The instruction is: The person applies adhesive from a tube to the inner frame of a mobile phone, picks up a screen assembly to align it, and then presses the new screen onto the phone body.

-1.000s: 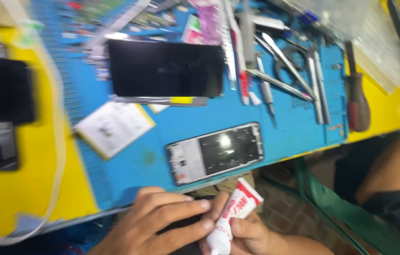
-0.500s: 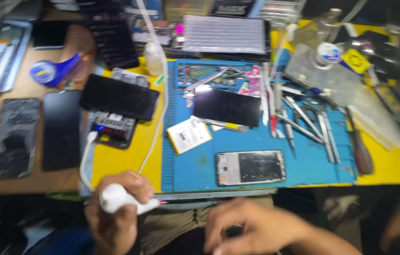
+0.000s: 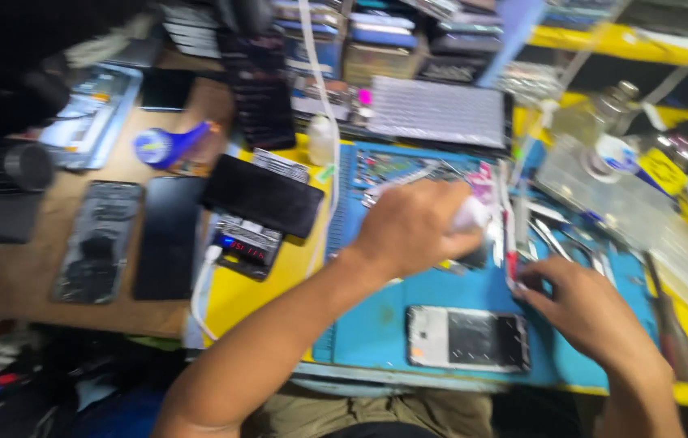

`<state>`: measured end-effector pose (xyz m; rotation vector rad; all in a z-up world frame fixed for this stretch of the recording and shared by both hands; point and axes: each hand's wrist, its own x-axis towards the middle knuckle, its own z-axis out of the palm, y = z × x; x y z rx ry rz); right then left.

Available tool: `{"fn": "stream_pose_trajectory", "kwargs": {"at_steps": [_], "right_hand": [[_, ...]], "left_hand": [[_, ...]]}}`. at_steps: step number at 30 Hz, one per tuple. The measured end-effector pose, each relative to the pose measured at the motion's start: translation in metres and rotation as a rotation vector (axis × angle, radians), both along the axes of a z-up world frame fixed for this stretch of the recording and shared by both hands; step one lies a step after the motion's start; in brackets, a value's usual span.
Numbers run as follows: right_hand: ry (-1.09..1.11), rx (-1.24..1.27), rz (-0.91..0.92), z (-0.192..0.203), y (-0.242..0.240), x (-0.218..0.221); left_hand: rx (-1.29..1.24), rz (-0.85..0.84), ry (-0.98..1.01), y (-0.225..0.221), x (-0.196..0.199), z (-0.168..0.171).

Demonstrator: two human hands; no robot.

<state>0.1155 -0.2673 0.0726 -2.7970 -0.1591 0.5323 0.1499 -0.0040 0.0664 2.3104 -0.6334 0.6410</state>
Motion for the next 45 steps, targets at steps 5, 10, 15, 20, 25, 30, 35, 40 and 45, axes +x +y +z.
{"fn": "stream_pose_trajectory", "kwargs": {"at_steps": [5,10,15,20,25,30,35,40,45], "right_hand": [[-0.050,-0.133,0.030,-0.035,-0.022,0.001],[-0.256,0.173,0.068,-0.054,-0.066,0.007],[-0.258,0.576,-0.078,0.007,-0.003,0.029],[-0.336,1.294,0.079,-0.004,0.033,0.051],[-0.261,1.598,-0.128,-0.031,0.057,0.048],[-0.308,1.715,-0.131,-0.036,0.069,0.041],[-0.296,1.879,-0.005,-0.028,0.073,0.035],[-0.119,1.810,-0.002,-0.019,0.067,0.030],[-0.130,1.769,0.027,-0.017,0.067,0.031]], "left_hand": [[0.078,-0.007,-0.073,0.004,-0.002,-0.009],[0.042,-0.039,-0.120,0.016,-0.002,-0.014],[0.033,-0.029,-0.183,0.022,0.000,-0.015],[0.033,-0.003,-0.220,0.027,0.002,-0.012],[0.096,0.028,-0.172,0.030,0.002,-0.012],[0.116,-0.061,-0.125,0.027,0.001,-0.015],[0.163,-0.048,-0.146,0.023,-0.003,-0.017],[0.210,-0.038,-0.095,0.018,-0.008,0.002],[0.212,-0.025,-0.089,0.017,-0.007,0.000]]}}
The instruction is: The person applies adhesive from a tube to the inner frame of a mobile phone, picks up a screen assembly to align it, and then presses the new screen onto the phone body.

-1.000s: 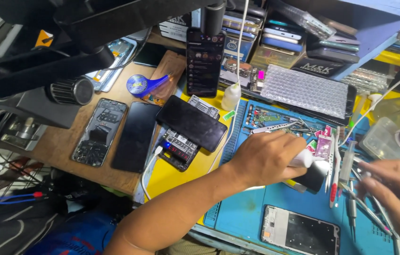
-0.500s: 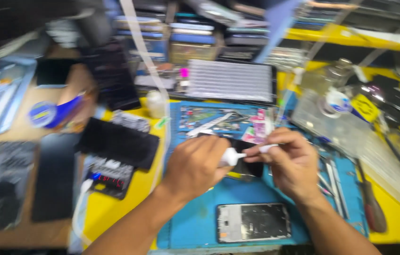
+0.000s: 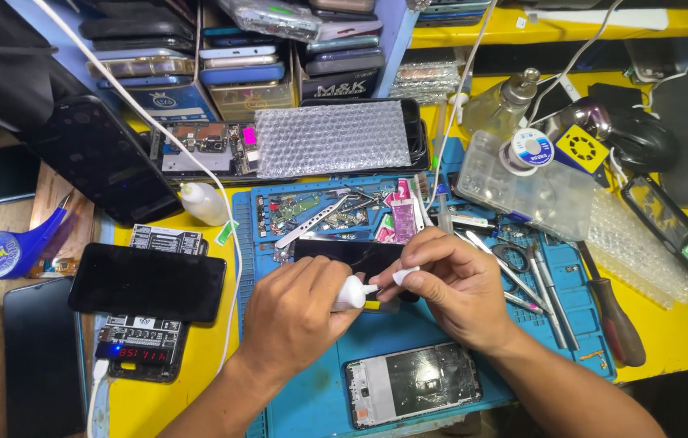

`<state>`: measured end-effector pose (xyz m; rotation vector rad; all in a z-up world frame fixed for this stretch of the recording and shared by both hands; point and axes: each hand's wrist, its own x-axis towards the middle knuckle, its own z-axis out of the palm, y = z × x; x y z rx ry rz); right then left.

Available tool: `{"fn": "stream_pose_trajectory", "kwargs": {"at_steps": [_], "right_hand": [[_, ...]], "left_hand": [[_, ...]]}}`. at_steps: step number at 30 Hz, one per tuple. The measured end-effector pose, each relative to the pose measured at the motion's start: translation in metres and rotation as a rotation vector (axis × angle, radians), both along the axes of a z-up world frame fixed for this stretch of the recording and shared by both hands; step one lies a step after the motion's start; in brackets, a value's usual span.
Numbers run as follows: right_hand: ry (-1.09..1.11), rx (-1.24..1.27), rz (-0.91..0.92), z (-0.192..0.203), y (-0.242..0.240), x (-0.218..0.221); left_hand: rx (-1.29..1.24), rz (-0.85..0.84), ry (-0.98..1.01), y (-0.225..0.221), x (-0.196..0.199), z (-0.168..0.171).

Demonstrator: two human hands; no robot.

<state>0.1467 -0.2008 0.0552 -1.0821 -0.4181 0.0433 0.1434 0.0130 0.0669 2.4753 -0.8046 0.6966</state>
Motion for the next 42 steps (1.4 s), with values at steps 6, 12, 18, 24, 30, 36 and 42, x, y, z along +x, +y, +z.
{"fn": "stream_pose_trajectory", "kwargs": {"at_steps": [6,12,18,24,30,36,42], "right_hand": [[0.008,-0.040,0.005,0.006,-0.001,-0.001],[0.009,-0.085,-0.005,0.006,-0.002,-0.001],[-0.042,-0.137,-0.053,0.006,-0.001,-0.002],[-0.477,-0.478,-0.231,0.003,0.001,-0.002],[-0.539,-0.771,-0.189,-0.006,0.000,0.002],[-0.641,-0.928,0.026,0.012,-0.006,0.004],[-0.545,-1.034,0.077,0.001,-0.009,0.004]], "left_hand": [[-0.004,0.000,0.001,-0.003,0.000,0.001],[0.001,-0.016,0.007,-0.004,-0.001,0.001],[0.003,-0.029,0.036,-0.003,-0.002,0.000],[-0.084,-0.038,0.114,-0.007,-0.008,-0.003],[0.106,-0.044,0.126,-0.006,-0.013,-0.008],[0.137,-0.037,0.143,-0.005,-0.015,-0.008],[0.183,0.006,0.126,-0.007,-0.017,-0.010]]}}
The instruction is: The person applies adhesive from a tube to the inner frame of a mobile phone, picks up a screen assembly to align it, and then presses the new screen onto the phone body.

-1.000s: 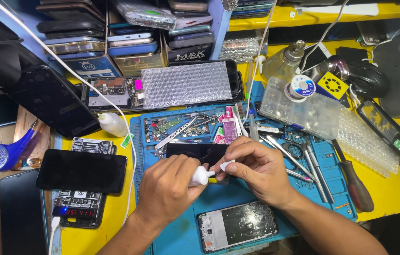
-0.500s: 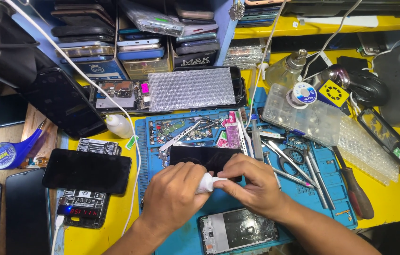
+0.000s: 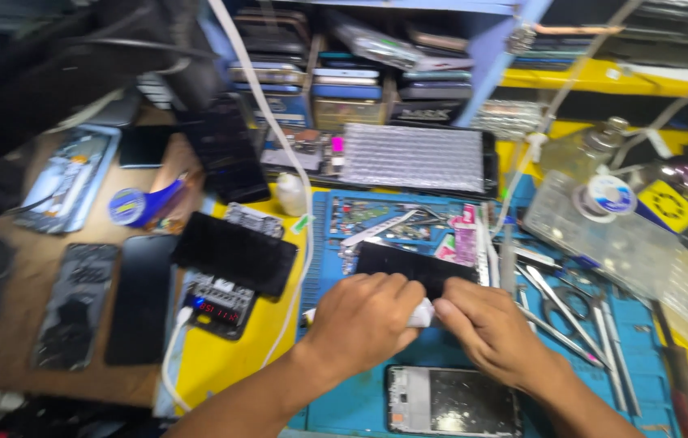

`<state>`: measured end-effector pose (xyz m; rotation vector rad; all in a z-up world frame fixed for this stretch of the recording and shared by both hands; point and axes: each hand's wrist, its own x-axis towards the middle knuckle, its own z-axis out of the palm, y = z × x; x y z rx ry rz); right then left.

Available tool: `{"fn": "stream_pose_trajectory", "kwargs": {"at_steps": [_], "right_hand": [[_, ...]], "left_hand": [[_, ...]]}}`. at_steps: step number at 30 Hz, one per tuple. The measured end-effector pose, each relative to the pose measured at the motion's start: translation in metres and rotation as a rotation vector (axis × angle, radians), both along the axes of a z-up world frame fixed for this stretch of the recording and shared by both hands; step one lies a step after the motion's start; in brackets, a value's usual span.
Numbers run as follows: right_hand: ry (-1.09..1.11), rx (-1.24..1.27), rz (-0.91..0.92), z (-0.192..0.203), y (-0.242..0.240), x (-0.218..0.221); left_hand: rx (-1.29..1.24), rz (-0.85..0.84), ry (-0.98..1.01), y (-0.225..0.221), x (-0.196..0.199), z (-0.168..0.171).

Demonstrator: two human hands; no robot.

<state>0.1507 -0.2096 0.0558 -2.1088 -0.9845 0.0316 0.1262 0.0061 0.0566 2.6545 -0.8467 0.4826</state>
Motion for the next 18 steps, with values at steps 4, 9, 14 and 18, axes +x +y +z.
{"fn": "stream_pose_trajectory", "kwargs": {"at_steps": [4,9,14,18], "right_hand": [[0.010,-0.042,-0.006,-0.002,-0.001,-0.002],[0.109,0.018,-0.176,-0.033,-0.010,0.003],[0.264,0.223,-0.412,-0.029,-0.019,0.013],[0.213,0.232,-0.410,-0.022,-0.017,0.017]], "left_hand": [[-0.011,-0.025,-0.013,0.000,0.001,-0.003],[0.030,0.035,-0.158,0.001,0.005,0.013],[-0.118,-0.013,-0.220,0.014,0.017,0.021],[-0.348,-0.096,-0.037,0.016,0.025,0.010]]}}
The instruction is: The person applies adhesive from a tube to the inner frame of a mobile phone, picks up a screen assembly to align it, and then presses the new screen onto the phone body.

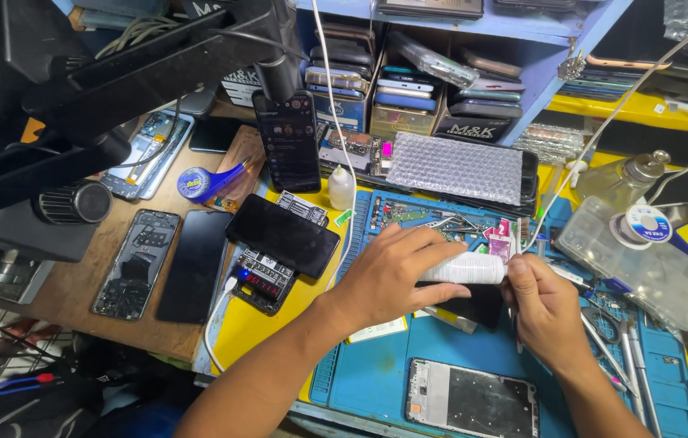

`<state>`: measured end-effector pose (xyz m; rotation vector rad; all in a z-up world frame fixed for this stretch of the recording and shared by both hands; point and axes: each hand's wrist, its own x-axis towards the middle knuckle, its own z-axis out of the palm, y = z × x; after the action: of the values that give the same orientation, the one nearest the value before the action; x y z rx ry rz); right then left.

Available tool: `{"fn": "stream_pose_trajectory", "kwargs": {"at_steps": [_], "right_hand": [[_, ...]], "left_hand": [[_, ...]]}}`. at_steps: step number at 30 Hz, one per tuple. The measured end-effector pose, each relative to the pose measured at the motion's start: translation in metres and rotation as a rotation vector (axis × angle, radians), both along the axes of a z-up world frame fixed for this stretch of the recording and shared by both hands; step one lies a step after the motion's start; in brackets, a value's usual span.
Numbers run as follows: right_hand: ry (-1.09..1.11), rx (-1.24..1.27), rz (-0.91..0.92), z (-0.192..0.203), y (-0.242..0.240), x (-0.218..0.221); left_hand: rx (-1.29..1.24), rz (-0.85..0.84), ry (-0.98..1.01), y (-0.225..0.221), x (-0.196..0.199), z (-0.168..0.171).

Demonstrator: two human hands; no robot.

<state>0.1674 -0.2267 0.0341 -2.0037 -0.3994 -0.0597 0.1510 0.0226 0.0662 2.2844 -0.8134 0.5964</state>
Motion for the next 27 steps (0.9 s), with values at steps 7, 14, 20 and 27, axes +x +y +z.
{"fn": "stream_pose_trajectory", "kwargs": {"at_steps": [7,14,20,27], "right_hand": [[-0.058,-0.035,-0.026,-0.003,0.000,0.001],[-0.043,0.080,-0.049,-0.005,0.005,0.006],[-0.145,0.040,-0.187,0.008,-0.001,0.011],[-0.245,0.142,-0.240,0.011,-0.012,0.021]], "left_hand": [[-0.029,-0.045,0.108,0.001,0.002,-0.001],[0.120,0.044,-0.018,-0.002,0.007,0.006],[0.224,0.088,-0.188,-0.001,0.043,-0.007],[0.447,0.174,-0.025,0.003,0.074,-0.019]]}}
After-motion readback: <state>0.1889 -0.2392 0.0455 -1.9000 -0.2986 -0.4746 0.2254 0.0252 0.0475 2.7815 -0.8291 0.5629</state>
